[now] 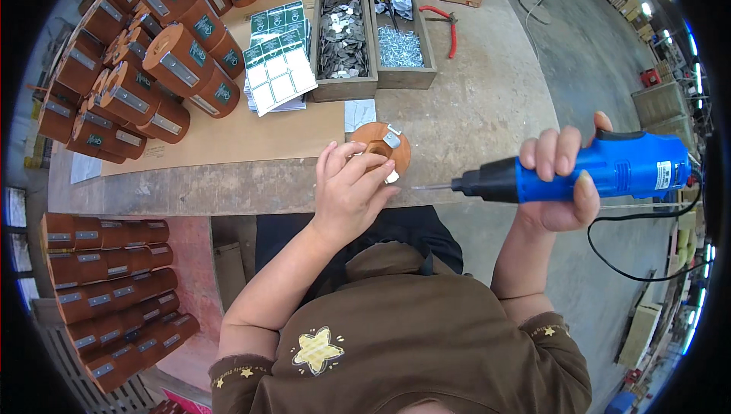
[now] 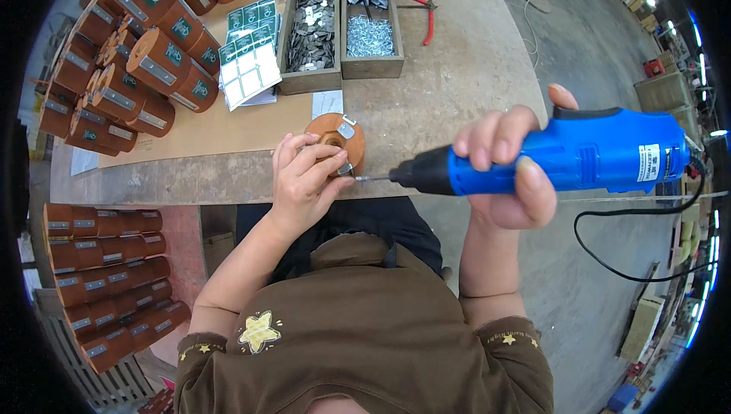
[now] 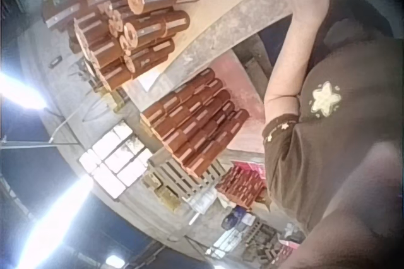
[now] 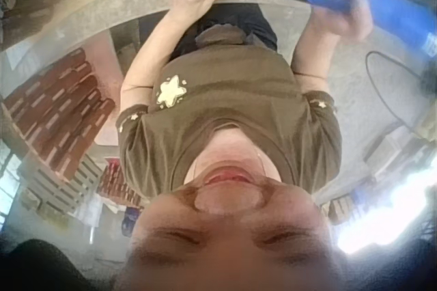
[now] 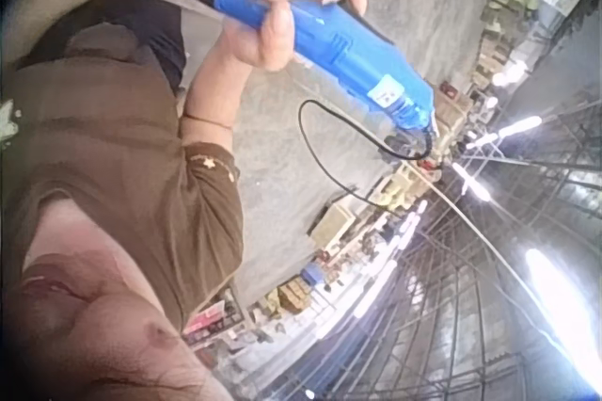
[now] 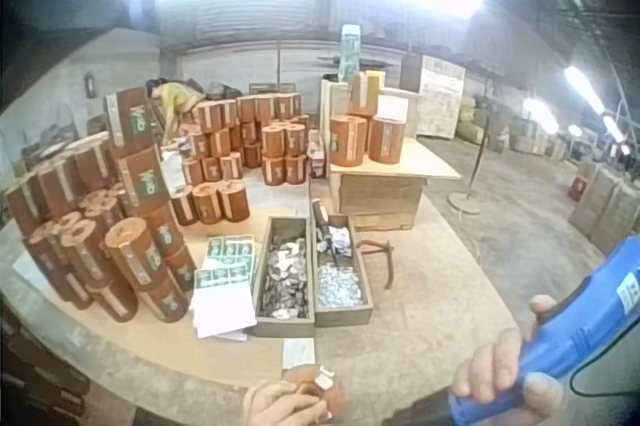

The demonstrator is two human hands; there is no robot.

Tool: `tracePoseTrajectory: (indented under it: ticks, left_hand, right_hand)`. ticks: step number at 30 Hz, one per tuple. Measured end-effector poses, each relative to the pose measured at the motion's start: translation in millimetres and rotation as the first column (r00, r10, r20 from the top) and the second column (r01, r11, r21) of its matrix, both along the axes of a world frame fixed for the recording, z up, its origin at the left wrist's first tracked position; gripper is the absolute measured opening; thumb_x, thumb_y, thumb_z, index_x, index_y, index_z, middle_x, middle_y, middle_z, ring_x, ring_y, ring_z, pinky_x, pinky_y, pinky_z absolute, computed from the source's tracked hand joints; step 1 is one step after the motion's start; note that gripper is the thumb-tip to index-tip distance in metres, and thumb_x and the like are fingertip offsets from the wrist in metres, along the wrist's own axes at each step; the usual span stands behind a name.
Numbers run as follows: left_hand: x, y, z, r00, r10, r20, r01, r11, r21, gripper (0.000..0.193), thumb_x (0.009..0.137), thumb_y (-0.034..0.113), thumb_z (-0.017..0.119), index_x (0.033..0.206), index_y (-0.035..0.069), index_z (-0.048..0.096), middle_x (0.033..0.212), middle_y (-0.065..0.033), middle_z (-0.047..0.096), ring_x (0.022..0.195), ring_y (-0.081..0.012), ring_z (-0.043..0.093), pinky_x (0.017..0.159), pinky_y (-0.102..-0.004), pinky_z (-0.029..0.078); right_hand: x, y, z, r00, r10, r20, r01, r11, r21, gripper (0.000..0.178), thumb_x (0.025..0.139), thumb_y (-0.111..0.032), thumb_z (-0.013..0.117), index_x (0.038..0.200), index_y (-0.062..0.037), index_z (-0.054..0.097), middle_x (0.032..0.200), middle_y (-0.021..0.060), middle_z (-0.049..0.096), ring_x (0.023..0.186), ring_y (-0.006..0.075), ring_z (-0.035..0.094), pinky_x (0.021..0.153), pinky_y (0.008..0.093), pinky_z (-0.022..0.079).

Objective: Assembling small wooden furniture components by attaching metal clips using an electric screwdriver.

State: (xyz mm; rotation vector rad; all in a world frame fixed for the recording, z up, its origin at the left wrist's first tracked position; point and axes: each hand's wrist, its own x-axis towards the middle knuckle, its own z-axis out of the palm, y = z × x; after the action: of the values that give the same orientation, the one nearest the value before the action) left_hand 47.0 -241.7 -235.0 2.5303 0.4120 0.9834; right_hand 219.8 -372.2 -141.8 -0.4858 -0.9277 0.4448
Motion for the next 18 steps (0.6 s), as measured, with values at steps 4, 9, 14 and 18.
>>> tracePoseTrajectory:
  ticks: [4, 9, 14, 18]
  left_hand:
    - [2, 4, -9, 0.989, -0.051, 0.136, 0.071, 0.987, -0.146, 0.036, 0.051, 0.01, 0.075, 0.085, 0.007, 0.062, 0.092, -0.004, 0.06, 0.094, -0.0261, 0.05, 0.084, -0.0386, 0.038]
    - [2, -2, -9, 0.984, -0.001, 0.177, 0.035, 0.981, -0.19, 0.035, 0.052, 0.006, 0.074, 0.085, 0.005, 0.062, 0.093, -0.0057, 0.06, 0.098, -0.0282, 0.049, 0.084, -0.0369, 0.039]
    - [3, -11, -9, 0.981, 0.065, 0.185, -0.021, 0.972, -0.233, 0.031, 0.054, 0.004, 0.073, 0.084, 0.004, 0.063, 0.094, -0.0063, 0.06, 0.099, -0.0285, 0.049, 0.086, -0.0374, 0.038]
    - [5, -11, -15, 0.969, 0.108, 0.222, -0.05, 0.967, -0.251, 0.03, 0.055, 0.004, 0.073, 0.083, 0.004, 0.063, 0.094, -0.0072, 0.06, 0.101, -0.0287, 0.048, 0.086, -0.0376, 0.037]
  right_hand:
    - [-14, 22, 8, 0.992, -0.022, 0.121, 0.033, 0.996, -0.087, 0.062, 0.073, -0.007, 0.051, 0.126, -0.0053, 0.019, 0.072, 0.0086, 0.048, 0.064, 0.0199, 0.05, 0.067, 0.0375, 0.045]
    - [-29, 42, 9, 0.996, -0.024, 0.09, 0.043, 0.977, -0.21, 0.064, 0.068, 0.004, 0.058, 0.121, -0.0017, 0.023, 0.069, 0.0076, 0.052, 0.065, 0.0194, 0.054, 0.065, 0.033, 0.045]
    - [-29, 51, 14, 0.947, -0.064, 0.316, 0.178, 0.921, -0.345, 0.061, 0.07, -0.003, 0.054, 0.123, -0.0027, 0.022, 0.07, 0.0081, 0.048, 0.064, 0.0196, 0.052, 0.065, 0.036, 0.045]
    - [-29, 52, 17, 0.935, -0.048, 0.35, 0.182, 0.914, -0.362, 0.062, 0.07, -0.002, 0.055, 0.123, -0.0023, 0.022, 0.07, 0.0085, 0.049, 0.064, 0.0198, 0.052, 0.064, 0.0359, 0.045]
